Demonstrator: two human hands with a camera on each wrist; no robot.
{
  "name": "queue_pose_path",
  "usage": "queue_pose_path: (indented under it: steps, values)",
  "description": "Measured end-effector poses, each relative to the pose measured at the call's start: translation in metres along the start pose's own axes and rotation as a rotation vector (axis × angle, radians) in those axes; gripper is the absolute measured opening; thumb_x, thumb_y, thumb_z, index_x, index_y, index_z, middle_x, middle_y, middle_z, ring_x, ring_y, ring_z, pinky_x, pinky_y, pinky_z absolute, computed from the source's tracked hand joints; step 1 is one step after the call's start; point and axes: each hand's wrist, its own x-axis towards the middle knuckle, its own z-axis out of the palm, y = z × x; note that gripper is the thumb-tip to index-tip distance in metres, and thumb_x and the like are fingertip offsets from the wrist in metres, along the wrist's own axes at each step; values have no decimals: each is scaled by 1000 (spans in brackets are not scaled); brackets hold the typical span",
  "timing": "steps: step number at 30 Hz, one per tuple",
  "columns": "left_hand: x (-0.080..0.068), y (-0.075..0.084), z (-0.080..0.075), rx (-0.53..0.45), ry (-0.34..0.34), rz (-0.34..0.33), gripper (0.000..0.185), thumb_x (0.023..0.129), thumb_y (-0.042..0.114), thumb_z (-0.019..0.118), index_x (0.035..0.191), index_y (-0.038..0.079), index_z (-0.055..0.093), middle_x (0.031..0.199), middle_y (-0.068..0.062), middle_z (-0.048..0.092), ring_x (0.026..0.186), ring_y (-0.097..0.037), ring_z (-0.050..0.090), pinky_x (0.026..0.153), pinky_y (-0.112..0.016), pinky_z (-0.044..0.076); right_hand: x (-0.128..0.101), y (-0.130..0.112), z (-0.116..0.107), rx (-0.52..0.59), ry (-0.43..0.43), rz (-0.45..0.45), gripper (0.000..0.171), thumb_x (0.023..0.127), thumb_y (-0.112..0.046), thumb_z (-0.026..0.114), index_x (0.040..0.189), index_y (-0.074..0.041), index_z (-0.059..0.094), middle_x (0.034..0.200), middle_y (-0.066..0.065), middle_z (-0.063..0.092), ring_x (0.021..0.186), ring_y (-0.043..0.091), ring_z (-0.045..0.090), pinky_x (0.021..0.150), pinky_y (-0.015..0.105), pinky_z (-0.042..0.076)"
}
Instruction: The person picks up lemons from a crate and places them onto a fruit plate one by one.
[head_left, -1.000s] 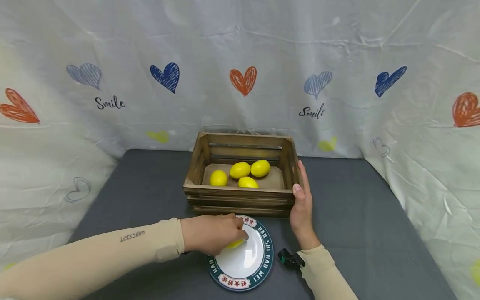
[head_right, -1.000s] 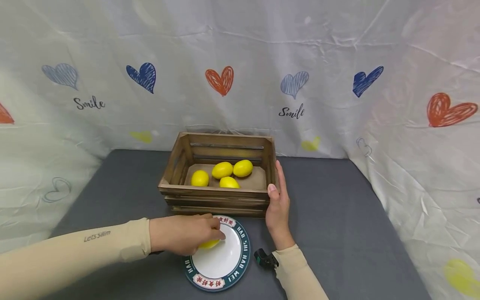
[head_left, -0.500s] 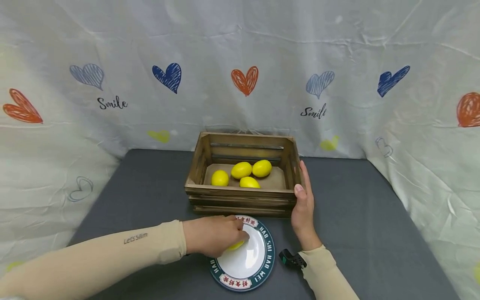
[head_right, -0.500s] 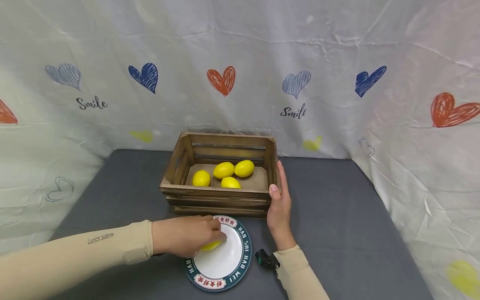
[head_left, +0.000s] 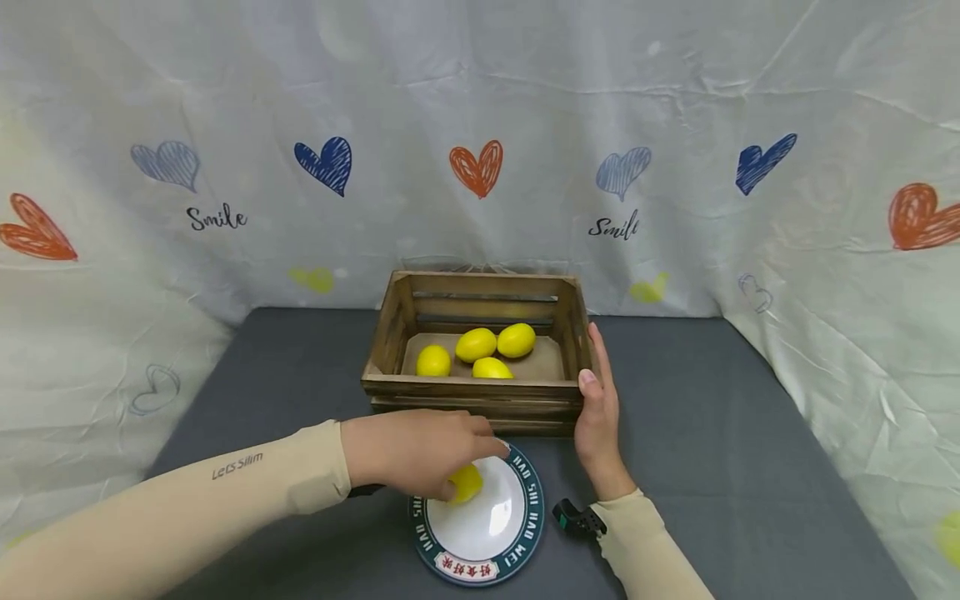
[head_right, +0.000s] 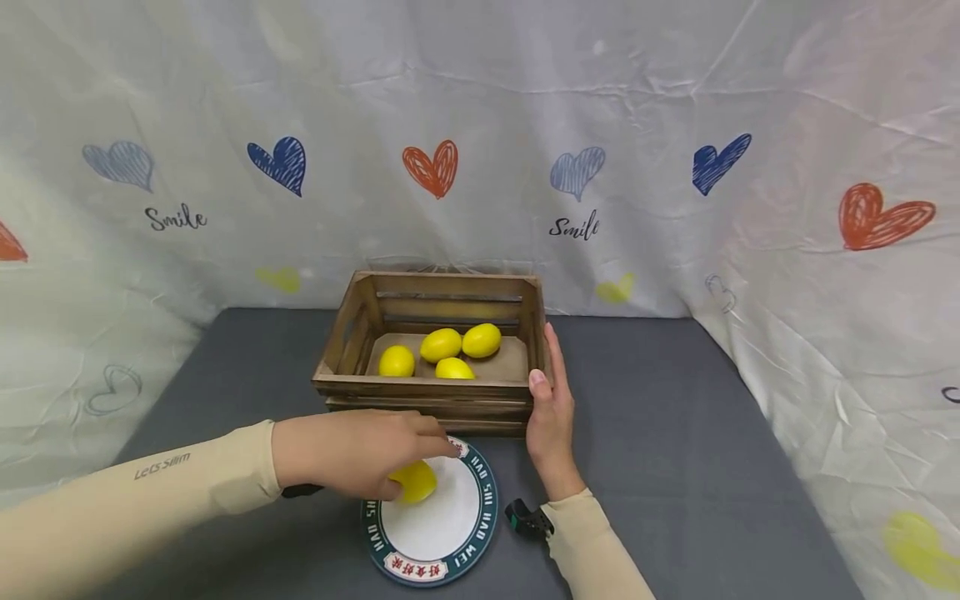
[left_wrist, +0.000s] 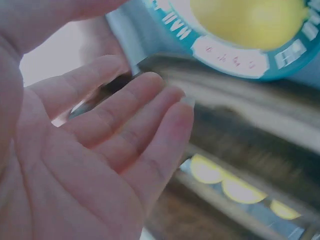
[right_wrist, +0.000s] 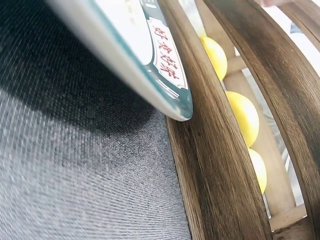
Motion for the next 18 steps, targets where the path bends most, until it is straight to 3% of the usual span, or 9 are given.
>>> queue_pose_path:
  steps: [3,10,14,18]
  values:
    - [-1,1,-18,-35,19,21,65,95,22,84,155,24,59,146,3,63,121,-9,61,103,-28,56,0,0,-1,-13,-7,4,70,101,-34,38,170,-40,32,178,-16,28,166,19,23,131,68,13]
    - [4,-1,-67,-100,92,76,59,100,29,79,155,19,60,156,3,62,138,-15,62,114,-36,54,2,3,-3,46,-7,-9,70,101,-34,41,170,-39,34,177,-15,30,166,20,23,130,69,14]
    - [13,-10,-89,-119,143,56,58,99,28,80,153,20,62,150,2,67,130,-16,67,112,-38,56,2,3,-2,44,-13,-10,69,101,-36,41,170,-40,33,177,-14,28,166,20,21,129,72,12]
    - [32,-26,-101,-75,179,1,56,99,27,79,152,19,64,149,-1,67,130,-20,67,112,-41,57,1,3,0,44,-17,-3,70,101,-37,41,170,-38,32,178,-11,28,166,21,22,128,73,14]
